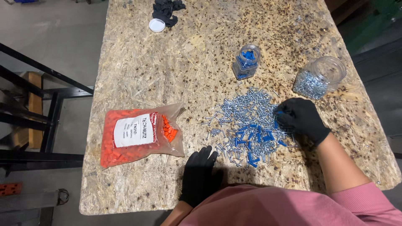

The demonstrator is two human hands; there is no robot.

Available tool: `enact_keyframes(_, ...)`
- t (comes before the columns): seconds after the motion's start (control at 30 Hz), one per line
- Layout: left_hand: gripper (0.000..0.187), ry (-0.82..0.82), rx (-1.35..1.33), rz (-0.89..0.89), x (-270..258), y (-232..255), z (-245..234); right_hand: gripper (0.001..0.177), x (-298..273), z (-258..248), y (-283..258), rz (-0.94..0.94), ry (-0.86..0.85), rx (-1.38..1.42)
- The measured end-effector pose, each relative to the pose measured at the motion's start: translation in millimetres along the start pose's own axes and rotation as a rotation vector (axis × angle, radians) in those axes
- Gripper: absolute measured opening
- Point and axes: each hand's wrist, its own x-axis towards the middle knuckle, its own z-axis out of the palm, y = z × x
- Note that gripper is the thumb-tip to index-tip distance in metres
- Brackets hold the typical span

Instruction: The person sorts blue and silver hardware items from a pile on a workbench into two separate glass jars by hand.

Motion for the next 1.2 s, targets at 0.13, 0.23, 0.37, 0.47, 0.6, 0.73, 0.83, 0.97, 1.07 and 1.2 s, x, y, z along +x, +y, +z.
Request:
enact_keyframes(0.13, 0.075, 0.0, 0.02, 0.003, -1.7, 0.5, 4.1, 0.032, 46.5, -28.7, -29.1, 0.086, 0.092, 0.126)
enact_keyframes(0.23, 0.073, 0.032, 0.006, 0.001, 1.1, 0.3, 0.7, 0.026, 95.6, -46.4, -53.0, 0.072, 0.186, 0.248)
enact_keyframes(0.37, 0.074, 0.053, 0.017, 0.006, 6.4, 0.5, -3.7, 0.017, 162.3, -47.0, -66.2, -0.115, 0.364, 0.099)
enact_keyframes(0.47, 0.07, 0.038, -0.045, 0.001, 7.3, 0.0, -6.9, 0.009, 202.2, -23.0, -58.4, -0.126, 0.36, -0.08)
enact_keyframes(0.6, 0.07, 0.012, -0.11, -0.019, 9.4, 1.5, -11.0, 0.018, 224.9, -2.5, -49.3, -0.041, 0.252, -0.319)
enact_keyframes(0.73, 0.071, 0.076, -0.095, -0.014, 10.6, 3.8, -13.7, 0.021, 197.6, -1.7, -48.1, -0.047, 0.263, -0.309)
enact_keyframes(0.83, 0.071, 0.088, -0.067, -0.012, 10.2, 1.8, -10.7, 0.022, 146.7, -6.4, -80.6, -0.138, 0.44, -0.02)
enact_keyframes(0.97, 0.073, 0.027, -0.117, -0.029, 5.3, 0.1, -6.8, 0.031, 70.9, 19.0, -98.6, -0.185, -0.033, 0.17)
enact_keyframes(1.07, 0.074, -0.02, -0.097, -0.038, 4.0, 1.4, -7.1, 0.044, 25.0, 15.8, -119.6, -0.245, -0.251, 0.124)
enact_keyframes(1.2, 0.078, -0.014, -0.052, -0.03, 5.9, 2.0, -7.4, 0.021, -1.5, 1.9, -155.7, -0.443, -0.162, -0.038)
